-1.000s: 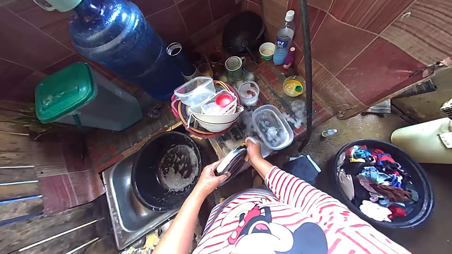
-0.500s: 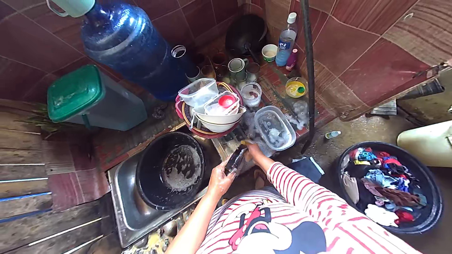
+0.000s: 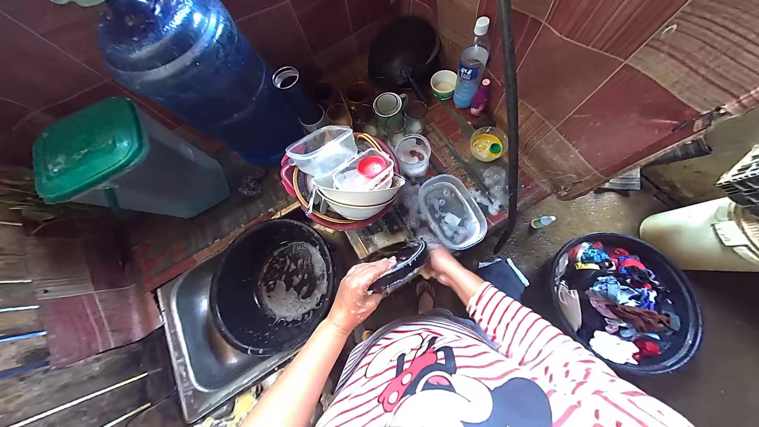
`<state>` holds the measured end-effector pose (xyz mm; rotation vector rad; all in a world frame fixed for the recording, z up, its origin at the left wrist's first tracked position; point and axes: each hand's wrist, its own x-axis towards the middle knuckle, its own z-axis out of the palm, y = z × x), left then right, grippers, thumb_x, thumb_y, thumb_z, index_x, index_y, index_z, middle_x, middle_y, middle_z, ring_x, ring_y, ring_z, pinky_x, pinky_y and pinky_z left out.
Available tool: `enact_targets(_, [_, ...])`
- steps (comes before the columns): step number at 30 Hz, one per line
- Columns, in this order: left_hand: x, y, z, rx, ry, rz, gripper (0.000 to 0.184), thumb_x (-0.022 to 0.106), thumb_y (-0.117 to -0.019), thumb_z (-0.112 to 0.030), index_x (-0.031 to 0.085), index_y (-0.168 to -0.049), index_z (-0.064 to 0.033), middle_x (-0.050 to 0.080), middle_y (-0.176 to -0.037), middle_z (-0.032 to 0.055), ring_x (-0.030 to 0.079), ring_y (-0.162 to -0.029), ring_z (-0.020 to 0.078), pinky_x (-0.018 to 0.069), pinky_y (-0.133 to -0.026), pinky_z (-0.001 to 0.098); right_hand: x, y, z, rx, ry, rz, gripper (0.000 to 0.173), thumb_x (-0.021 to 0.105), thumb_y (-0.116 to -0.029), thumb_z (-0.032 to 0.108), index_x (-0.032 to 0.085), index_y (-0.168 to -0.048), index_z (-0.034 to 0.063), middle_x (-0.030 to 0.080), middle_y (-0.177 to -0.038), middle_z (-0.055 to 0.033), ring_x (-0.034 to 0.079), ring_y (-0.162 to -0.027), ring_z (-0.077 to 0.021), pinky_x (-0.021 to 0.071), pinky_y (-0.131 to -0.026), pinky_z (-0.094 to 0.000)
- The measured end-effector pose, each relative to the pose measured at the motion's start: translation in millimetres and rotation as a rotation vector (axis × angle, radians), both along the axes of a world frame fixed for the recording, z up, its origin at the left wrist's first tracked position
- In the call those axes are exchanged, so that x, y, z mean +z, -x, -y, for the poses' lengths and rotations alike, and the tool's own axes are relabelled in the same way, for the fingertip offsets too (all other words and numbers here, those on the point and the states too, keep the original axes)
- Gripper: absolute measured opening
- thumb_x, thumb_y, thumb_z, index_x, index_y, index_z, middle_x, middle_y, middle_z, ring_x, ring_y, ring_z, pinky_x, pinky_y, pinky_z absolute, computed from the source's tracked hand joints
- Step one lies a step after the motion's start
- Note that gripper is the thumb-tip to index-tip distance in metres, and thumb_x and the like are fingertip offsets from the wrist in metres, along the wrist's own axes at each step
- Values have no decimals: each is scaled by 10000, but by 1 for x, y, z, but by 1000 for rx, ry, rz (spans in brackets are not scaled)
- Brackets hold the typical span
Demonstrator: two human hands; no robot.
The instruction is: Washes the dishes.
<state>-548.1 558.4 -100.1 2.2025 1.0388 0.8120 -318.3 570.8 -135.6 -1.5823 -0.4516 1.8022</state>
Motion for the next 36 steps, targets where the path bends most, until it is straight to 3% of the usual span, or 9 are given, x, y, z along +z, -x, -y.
enact_targets(6, [-35,8,3,11,-141,-170,416,597,-859,2,784,-1146,-234,735,-1241,5,662,-1188,259,375,-1086,586,19,-71,-41,177,-286,699,357,520,-1068,201,614,-1311,-43,650,-1256,-257,628,-1179,-343,480,-1035,-505])
enact_targets(8, [-36,1,15,165,-151,-203,418,726,-789,-59,764,-1177,-209,639,-1373,163,578,-1286,416,323,-1097,705,4,-85,-57,172,-313,900,462,612,-1038,267,566,-1403,-13,605,-1365,-267,576,-1289,-409,426,-1103,-567])
enact_targets(11, [-36,-8,23,542,152,-160,1099,864,-592,-168,335,-1512,119,124,-1582,451,202,-1451,630,224,-1195,661,-19,-86,-76,317,-282,1070,625,712,-956,193,474,-1516,51,495,-1455,-321,535,-1303,-488,448,-1072,-617])
enact_targets(13, [-38,-12,26,649,459,36,1330,874,-614,-21,-40,-1568,136,19,-1627,397,152,-1543,447,198,-1263,446,-28,-76,-77,433,-230,1059,601,669,-941,86,475,-1506,22,443,-1484,-346,527,-1303,-507,454,-1070,-619])
enact_targets(16, [-42,-12,24,599,679,368,1313,745,-625,175,-161,-1569,69,59,-1662,311,242,-1541,267,265,-1235,314,-24,-66,-76,288,-335,879,376,576,-1031,130,582,-1362,-50,596,-1364,-284,574,-1290,-407,434,-1112,-542])
enact_targets(21, [-19,-16,26,743,1163,782,849,389,-912,19,-11,-1632,-187,505,-1367,197,664,-986,250,585,-756,418,4,-3,-48,302,-549,540,329,554,-1042,164,652,-1206,-103,687,-1181,-240,656,-1136,-285,501,-1044,-429])
enact_targets(29, [-19,-32,6,967,1268,812,499,306,-1128,-387,307,-1554,-127,577,-1334,200,647,-1083,309,568,-822,477,-25,82,-49,631,-710,737,440,572,-1021,304,627,-1302,-30,523,-1466,-254,467,-1403,-392,373,-1181,-514])
enact_targets(33, [-18,-36,2,1070,1214,807,496,257,-1121,-449,536,-1232,-54,635,-868,104,649,-724,205,566,-622,391,-16,86,-5,859,-1004,524,471,506,-1035,134,502,-1475,-33,497,-1537,-196,417,-1480,-284,307,-1248,-417])
enact_targets(36, [-20,-34,7,1058,1271,838,542,248,-1119,-463,453,-1425,-65,634,-1159,178,653,-937,271,557,-741,450,-24,41,10,834,-1145,476,397,485,-1022,18,644,-1383,51,593,-1456,-153,519,-1403,-283,373,-1208,-472])
